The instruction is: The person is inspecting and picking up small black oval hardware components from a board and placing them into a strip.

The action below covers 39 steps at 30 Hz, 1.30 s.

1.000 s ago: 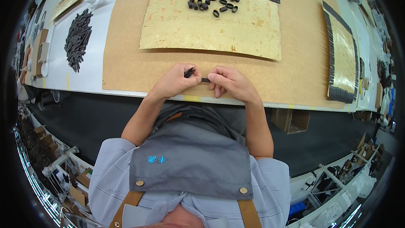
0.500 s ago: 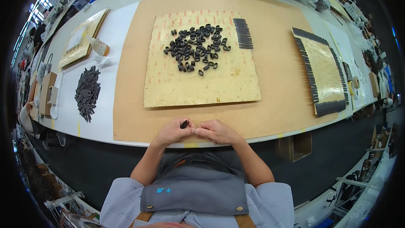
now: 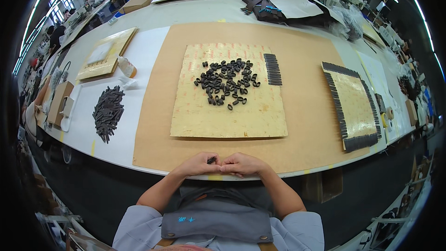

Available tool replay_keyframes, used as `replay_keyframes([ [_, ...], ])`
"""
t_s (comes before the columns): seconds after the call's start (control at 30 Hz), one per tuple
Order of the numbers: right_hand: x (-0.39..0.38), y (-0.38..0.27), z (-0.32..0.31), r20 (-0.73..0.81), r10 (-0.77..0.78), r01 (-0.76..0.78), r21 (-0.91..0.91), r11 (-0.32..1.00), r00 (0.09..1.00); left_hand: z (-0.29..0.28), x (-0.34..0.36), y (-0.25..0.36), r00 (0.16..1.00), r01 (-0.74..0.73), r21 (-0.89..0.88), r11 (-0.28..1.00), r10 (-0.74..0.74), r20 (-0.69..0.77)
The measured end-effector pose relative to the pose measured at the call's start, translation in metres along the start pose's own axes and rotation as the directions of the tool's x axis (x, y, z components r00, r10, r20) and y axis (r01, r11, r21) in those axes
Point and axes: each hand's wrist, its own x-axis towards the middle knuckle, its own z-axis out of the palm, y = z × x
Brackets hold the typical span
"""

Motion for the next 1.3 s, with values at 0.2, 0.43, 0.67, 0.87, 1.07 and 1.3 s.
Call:
replay_keyframes([
  [0.2,0.01,-0.002,0.001,-0.497,-0.535,0.308,-0.469,0.828,0.683,-0.006,-0.008,0.003,0.969,0.2,-0.677,0.709,-0.246,0.029],
  [0.43,0.009,-0.067,-0.044,-0.669,-0.645,0.087,-0.666,0.741,0.369,0.015,0.004,0.005,0.929,-0.244,-0.843,0.48,-0.133,-0.345],
  [0.67,0.03,-0.016,0.037,-0.603,-0.374,0.282,-0.246,0.927,0.705,0.032,0.011,-0.003,0.909,-0.347,-0.771,0.534,-0.013,-0.417],
  [0.87,0.027,0.004,0.041,-0.712,-0.271,0.274,-0.114,0.955,0.647,0.04,0.019,-0.002,0.896,-0.323,-0.584,0.744,0.042,-0.442],
  [1.07,0.026,0.001,0.026,-0.745,-0.307,0.464,0.005,0.886,0.592,0.034,0.018,-0.008,0.794,-0.416,-0.555,0.72,-0.01,-0.608],
  [1.3,0.022,0.0,0.021,-0.732,-0.262,0.475,0.095,0.875,0.629,0.029,0.015,-0.01,0.911,-0.263,-0.69,0.674,-0.062,-0.408],
])
